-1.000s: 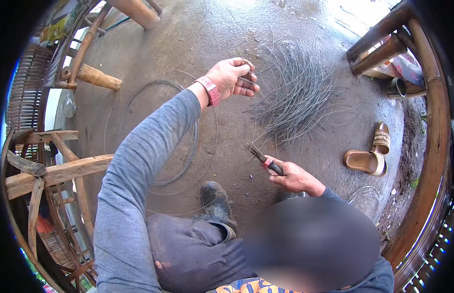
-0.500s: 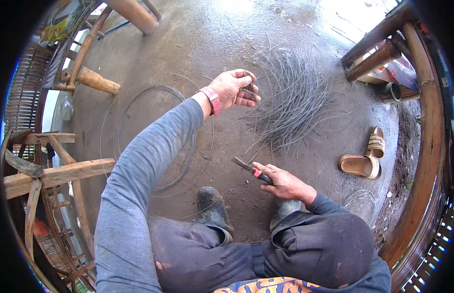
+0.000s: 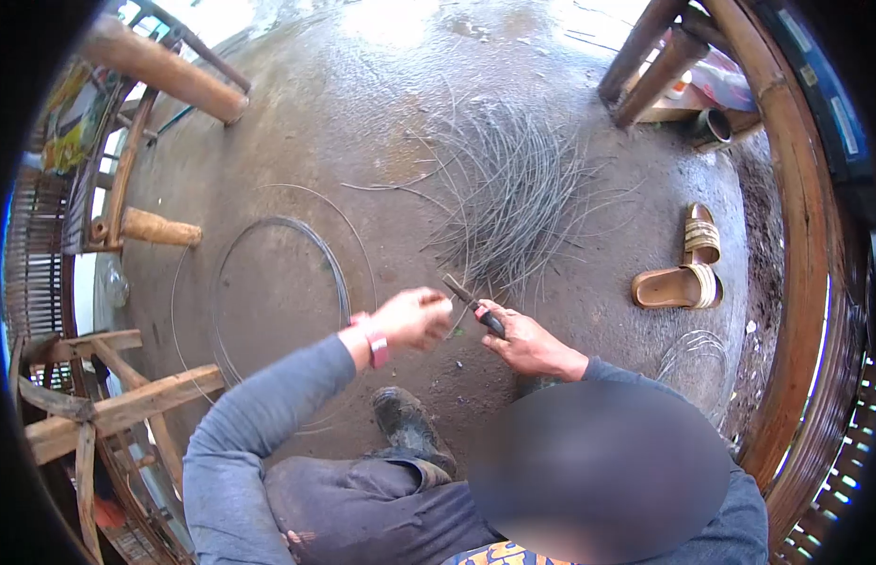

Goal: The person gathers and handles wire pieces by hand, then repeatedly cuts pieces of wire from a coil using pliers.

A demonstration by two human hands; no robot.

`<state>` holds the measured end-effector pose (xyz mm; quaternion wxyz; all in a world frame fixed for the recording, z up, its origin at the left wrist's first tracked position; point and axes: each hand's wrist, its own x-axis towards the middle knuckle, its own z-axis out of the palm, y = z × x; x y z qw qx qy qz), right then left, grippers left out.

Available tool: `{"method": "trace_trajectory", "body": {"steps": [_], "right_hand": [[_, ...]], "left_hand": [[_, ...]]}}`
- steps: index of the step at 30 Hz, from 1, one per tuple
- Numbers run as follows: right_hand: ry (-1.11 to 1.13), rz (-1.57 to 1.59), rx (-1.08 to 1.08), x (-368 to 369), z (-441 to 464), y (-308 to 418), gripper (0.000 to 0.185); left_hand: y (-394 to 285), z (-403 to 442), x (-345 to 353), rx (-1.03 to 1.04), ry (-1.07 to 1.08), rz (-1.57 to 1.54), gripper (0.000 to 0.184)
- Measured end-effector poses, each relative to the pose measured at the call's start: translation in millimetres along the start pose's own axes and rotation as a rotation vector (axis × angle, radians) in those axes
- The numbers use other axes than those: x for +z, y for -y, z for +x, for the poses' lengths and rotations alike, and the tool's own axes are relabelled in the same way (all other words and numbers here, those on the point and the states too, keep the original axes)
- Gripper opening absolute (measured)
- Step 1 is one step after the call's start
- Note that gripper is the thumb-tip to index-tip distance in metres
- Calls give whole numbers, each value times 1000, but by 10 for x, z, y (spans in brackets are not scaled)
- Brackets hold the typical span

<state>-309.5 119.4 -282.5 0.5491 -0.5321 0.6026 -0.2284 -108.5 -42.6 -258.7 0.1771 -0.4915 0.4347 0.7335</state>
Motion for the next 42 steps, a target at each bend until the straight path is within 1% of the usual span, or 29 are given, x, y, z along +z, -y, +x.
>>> {"method": "trace_trajectory", "body": {"steps": [1,2,4,7,10,13,16,19,22,23,25,28,34,37,39,42], "right_hand": [[11,29,30,-4,3,36,60],[-6,22,46,-19,-4,65,61],[-33,7,80,-29,-22,103,62],[-74,-29,24,18,7,16,62],[-52,-39,30,-55,-27,77,64],[-2,23,30,-20,-7,-8,67],[21,25,17,31,4,-49,69],[-71,-44,-46,104,19,-154,65],[-64,54,-33,62,-19,-113,57],[-34,66,30,23,-38,-54,54],[25,90,154,-71,-61,59,47],[-48,51,61,50,-37,-154,43],[-25,81,169,135,37,-285,39],[-2,73,176,40,17,-196,43],[-7,137,119,30,2,-221,39],[-19,246,66,102,5,-346,38]], "left_hand": [[52,-92,147,-22,14,-99,54],[112,-161,251,-2,1,-252,46],[186,-141,308,141,-147,-131,35],[203,-60,324,257,-236,-53,26],[200,-29,266,310,-218,-2,23],[256,49,173,374,-195,51,24],[238,70,120,368,-158,41,23],[134,52,97,267,-110,55,22],[16,82,120,233,-104,96,23],[-17,94,128,229,-112,123,26],[-44,128,123,211,-96,118,26],[-16,225,131,179,-68,64,25],[-18,298,137,78,-88,59,29],[-65,236,167,52,-105,54,30],[-89,175,146,11,-105,-3,30],[-36,174,63,33,-119,-61,29]]}}
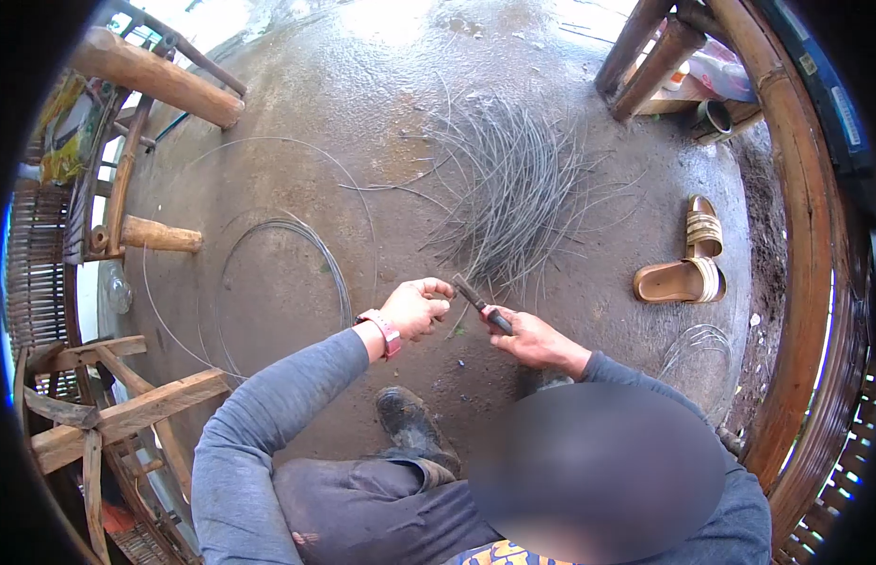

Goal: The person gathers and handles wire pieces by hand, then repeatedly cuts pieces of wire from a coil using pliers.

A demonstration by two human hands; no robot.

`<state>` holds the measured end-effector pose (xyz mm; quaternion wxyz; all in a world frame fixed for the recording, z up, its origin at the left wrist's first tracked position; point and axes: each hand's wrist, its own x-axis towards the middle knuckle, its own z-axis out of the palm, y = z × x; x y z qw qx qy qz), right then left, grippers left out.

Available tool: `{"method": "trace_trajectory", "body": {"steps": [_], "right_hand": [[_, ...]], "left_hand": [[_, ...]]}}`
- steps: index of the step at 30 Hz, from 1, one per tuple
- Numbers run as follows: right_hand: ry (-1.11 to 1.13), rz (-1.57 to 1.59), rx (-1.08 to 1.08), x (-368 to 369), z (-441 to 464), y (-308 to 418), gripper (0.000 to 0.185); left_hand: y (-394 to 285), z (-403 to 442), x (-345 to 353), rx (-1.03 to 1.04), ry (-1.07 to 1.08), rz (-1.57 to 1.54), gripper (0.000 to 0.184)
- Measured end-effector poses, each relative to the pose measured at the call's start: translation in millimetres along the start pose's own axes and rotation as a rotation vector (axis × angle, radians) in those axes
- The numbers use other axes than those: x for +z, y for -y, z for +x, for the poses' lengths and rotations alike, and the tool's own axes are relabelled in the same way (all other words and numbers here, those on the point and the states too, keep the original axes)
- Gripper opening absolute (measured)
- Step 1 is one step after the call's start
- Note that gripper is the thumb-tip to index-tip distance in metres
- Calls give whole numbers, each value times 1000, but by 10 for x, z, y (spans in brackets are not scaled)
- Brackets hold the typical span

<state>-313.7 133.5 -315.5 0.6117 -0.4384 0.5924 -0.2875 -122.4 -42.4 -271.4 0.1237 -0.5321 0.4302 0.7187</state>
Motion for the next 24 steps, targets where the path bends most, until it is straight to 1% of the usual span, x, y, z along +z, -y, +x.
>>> {"method": "trace_trajectory", "body": {"steps": [1,4,7,10,13,16,17,18,20,21,24], "right_hand": [[-2,38,-13,7,5,39,39],[80,-24,133,-63,-29,177,51],[49,-70,61,-36,-25,121,50],[62,-10,59,-55,-45,140,47],[241,674,341,-85,-100,155,46],[97,249,328,-76,-117,509,45],[-105,-100,-118,31,-45,306,45],[-158,-147,-102,30,-35,91,46],[-262,-239,-67,6,-50,156,48],[-305,-268,-98,-25,-44,125,48],[-219,-67,117,-122,-11,205,45]], "left_hand": [[-71,-64,-18,-32,-7,-37,27],[-89,-119,-111,-51,11,-97,27],[-73,-127,-135,-58,22,-101,26],[-119,-170,-128,-58,27,-70,25],[-149,-191,-90,-21,115,-201,27],[-141,-176,-86,-60,87,-278,28],[-155,-188,-80,-79,80,-270,28],[-175,-210,-81,-99,74,-260,29],[-184,-233,-85,-127,81,-251,28],[-170,-244,-93,-136,91,-253,28],[-201,-306,-31,-120,92,-230,27]]}}
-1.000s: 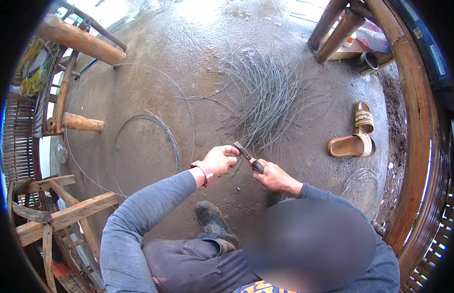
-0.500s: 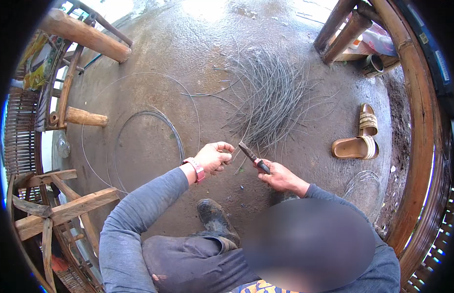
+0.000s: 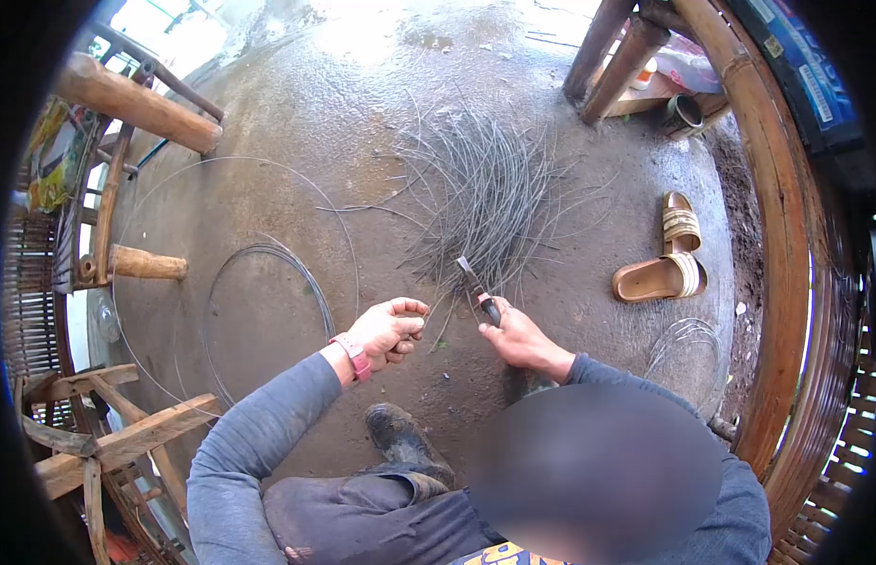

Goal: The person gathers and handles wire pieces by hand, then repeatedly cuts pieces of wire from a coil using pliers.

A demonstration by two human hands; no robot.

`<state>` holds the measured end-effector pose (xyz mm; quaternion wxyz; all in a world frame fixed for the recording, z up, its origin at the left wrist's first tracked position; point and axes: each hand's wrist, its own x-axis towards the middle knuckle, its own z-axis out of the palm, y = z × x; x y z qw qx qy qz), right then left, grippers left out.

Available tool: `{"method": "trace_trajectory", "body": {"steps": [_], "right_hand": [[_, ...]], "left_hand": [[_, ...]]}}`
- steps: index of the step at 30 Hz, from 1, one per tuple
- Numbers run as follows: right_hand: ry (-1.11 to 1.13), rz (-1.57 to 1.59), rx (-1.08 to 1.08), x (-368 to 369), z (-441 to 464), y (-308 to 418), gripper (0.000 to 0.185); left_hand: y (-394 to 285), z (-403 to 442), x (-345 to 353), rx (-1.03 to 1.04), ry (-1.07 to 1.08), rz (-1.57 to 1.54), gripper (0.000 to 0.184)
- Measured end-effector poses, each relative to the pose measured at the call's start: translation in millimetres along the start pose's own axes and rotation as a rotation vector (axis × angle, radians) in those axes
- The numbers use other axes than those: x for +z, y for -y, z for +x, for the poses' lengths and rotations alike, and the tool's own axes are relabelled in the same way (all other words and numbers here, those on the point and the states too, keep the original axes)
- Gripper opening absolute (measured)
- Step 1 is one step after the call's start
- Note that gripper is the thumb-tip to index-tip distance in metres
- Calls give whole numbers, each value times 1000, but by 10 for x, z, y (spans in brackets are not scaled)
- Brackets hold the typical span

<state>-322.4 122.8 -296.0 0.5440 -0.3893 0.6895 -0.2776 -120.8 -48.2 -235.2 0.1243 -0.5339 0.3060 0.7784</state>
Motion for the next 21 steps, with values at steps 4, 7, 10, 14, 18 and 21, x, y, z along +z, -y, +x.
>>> {"method": "trace_trajectory", "body": {"steps": [4,7,10,14,18,21], "right_hand": [[339,286,325,-162,-55,243,39],[452,277,340,-153,-102,323,49],[381,45,12,-102,-145,372,48],[282,-57,-204,-37,-114,256,57],[271,-120,-216,-40,-122,278,60],[285,-154,-207,-14,-90,210,60]], "left_hand": [[-31,-30,17,77,17,15,31],[-74,-1,-17,130,41,-12,35],[-132,-24,-88,165,32,-45,39],[-184,-64,-102,210,22,-61,38],[-150,-9,-112,245,42,-78,42],[-133,1,-121,252,29,-83,47]]}}
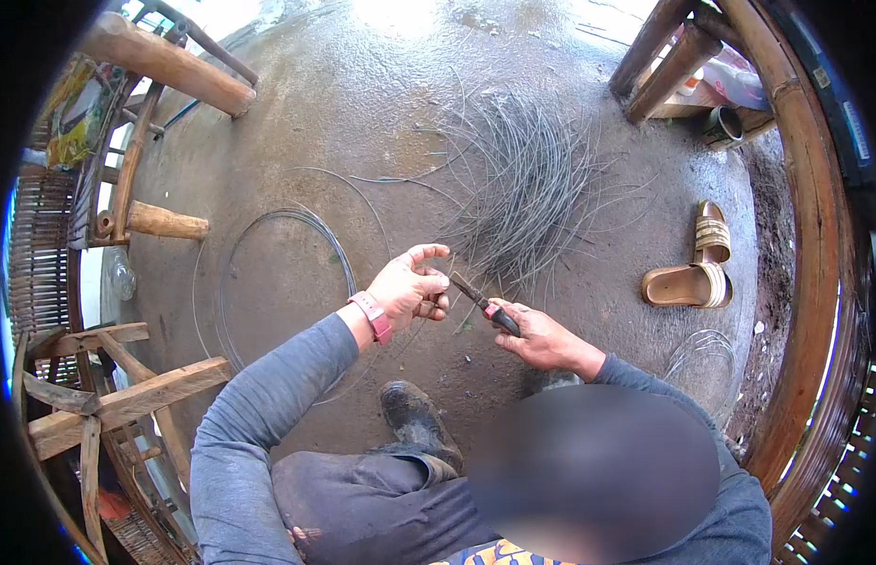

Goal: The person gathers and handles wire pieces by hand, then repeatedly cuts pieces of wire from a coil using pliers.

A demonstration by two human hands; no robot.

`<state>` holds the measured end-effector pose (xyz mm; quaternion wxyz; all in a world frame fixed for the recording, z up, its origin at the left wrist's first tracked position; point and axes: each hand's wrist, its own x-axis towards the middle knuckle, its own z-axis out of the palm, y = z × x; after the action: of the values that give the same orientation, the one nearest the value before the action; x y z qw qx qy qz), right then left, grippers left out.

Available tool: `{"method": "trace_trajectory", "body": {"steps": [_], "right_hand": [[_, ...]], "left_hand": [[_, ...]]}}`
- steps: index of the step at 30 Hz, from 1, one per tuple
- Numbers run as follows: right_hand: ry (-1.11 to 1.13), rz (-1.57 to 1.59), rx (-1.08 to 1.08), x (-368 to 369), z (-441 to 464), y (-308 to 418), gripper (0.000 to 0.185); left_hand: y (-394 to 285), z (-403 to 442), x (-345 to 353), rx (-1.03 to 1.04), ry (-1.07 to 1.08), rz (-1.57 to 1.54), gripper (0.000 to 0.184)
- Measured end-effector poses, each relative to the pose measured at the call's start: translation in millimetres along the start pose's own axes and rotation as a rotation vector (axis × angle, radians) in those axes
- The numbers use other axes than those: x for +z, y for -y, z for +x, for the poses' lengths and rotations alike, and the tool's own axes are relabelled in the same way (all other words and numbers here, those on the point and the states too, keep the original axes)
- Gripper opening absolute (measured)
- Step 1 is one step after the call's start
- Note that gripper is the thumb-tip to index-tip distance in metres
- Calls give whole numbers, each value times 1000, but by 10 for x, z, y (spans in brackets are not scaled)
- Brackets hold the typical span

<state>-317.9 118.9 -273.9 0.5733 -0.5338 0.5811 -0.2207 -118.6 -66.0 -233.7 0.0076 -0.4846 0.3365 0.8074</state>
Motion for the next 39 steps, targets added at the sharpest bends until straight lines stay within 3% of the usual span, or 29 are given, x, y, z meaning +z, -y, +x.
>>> {"method": "trace_trajectory", "body": {"steps": [6,11,12,13,15,17,19,20,24,25,27,33,39], "right_hand": [[-30,-16,-57,8,-2,-3,57],[-68,28,27,-180,47,28,52],[-251,61,4,-191,85,-131,35],[-320,89,109,-359,83,-53,33],[-519,101,131,-634,144,-310,39],[-674,-146,121,-900,183,-613,52],[-679,-241,81,-1014,224,-792,53],[-677,-287,59,-1030,227,-821,54],[-436,169,135,-801,123,-409,38],[-398,116,74,-712,127,-397,37],[-186,65,181,-586,109,-229,64],[-52,11,155,-34,68,-194,58],[29,16,114,-71,-12,23,65]], "left_hand": [[15,-1,35,-12,-9,14,52],[9,-64,65,-64,-14,75,49],[15,-98,23,-73,23,144,47],[32,-134,-8,-81,62,211,45],[55,-215,-70,-12,18,420,31],[72,-273,-209,62,15,571,24],[129,-278,-281,133,-27,626,18],[185,-243,-331,171,-31,676,18],[328,-180,-316,137,-62,632,16],[326,-175,-290,124,-62,599,17],[329,-145,-282,123,-60,563,18],[293,-119,-185,119,-140,377,20],[307,-103,-175,135,-139,361,19]]}}
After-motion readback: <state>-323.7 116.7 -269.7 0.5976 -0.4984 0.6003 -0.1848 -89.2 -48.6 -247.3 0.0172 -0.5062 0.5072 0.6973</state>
